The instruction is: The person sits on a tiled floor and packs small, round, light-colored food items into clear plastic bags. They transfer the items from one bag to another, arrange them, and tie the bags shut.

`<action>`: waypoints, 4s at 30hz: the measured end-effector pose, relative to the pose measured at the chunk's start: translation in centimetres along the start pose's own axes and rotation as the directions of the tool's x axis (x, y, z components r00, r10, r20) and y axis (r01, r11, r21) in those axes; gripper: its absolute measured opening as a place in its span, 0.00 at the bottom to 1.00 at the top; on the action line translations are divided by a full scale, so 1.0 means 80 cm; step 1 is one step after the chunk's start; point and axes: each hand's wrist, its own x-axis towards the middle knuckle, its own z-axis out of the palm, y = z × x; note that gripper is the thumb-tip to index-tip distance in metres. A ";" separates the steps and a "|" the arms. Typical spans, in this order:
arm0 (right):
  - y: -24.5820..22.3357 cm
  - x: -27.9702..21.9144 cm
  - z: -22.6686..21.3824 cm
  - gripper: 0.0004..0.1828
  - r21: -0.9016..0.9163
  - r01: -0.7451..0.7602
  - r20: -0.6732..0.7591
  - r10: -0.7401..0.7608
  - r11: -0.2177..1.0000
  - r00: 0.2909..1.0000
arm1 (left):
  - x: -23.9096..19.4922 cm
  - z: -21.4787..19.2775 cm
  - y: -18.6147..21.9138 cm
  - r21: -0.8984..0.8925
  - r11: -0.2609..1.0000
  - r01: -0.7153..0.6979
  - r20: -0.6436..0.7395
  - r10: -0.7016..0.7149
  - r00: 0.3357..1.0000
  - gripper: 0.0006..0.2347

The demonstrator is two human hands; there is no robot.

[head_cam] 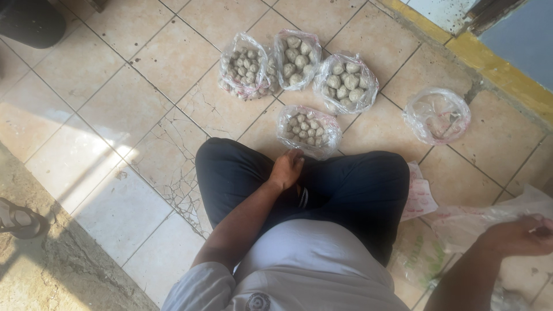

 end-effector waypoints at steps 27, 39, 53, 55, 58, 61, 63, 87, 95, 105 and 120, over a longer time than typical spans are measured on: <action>-0.305 -0.220 0.202 0.14 0.137 -0.351 0.987 -0.156 0.926 -0.027 | -0.063 0.026 0.043 -0.850 0.259 0.459 0.498 0.107 0.861 0.14; -0.372 -0.149 0.294 0.35 0.372 -0.110 0.928 -0.363 0.922 0.087 | -0.059 -0.003 0.038 -0.870 0.296 0.393 0.413 0.004 0.911 0.19; -0.140 -0.222 0.295 0.27 -0.189 -0.881 0.970 0.221 0.434 -0.100 | -0.034 -0.041 0.021 -0.824 0.564 0.051 0.171 0.162 0.972 0.12; -0.107 -0.239 0.294 0.24 -0.095 -0.929 0.962 0.275 0.357 0.008 | -0.016 -0.050 0.008 -0.748 0.657 0.099 0.167 0.042 0.985 0.11; -0.076 -0.252 0.300 0.22 -0.015 -0.956 0.887 0.445 0.294 0.123 | 0.008 -0.066 -0.003 -0.756 0.620 0.212 0.184 -0.110 0.977 0.15; -0.070 -0.254 0.318 0.22 -0.086 -0.972 0.787 0.613 0.219 0.069 | 0.016 -0.077 0.002 -0.838 0.473 0.271 0.215 -0.170 0.962 0.26; -0.071 -0.251 0.322 0.24 -0.095 -0.992 0.768 0.640 0.087 -0.017 | 0.010 -0.071 0.008 -0.817 0.509 0.273 0.223 -0.158 0.962 0.34; -0.095 -0.243 0.331 0.32 -0.259 -0.961 0.757 0.638 0.095 -0.141 | 0.003 -0.054 0.003 -0.469 0.863 -0.188 -0.518 -0.096 0.850 0.18; -0.108 -0.258 0.343 0.29 -0.328 -0.726 0.809 0.577 0.605 0.116 | -0.021 -0.098 0.086 -0.279 0.917 -0.285 -0.519 0.106 0.848 0.12; -0.273 -0.246 0.290 0.12 0.209 -0.426 0.919 -0.028 0.880 0.393 | -0.022 -0.120 0.168 0.161 0.954 -0.252 -0.506 0.299 0.809 0.12; -0.312 -0.236 0.400 0.38 0.276 0.646 0.959 -0.165 0.711 -0.228 | -0.105 -0.147 0.166 0.020 0.901 -0.434 -0.060 0.435 0.899 0.09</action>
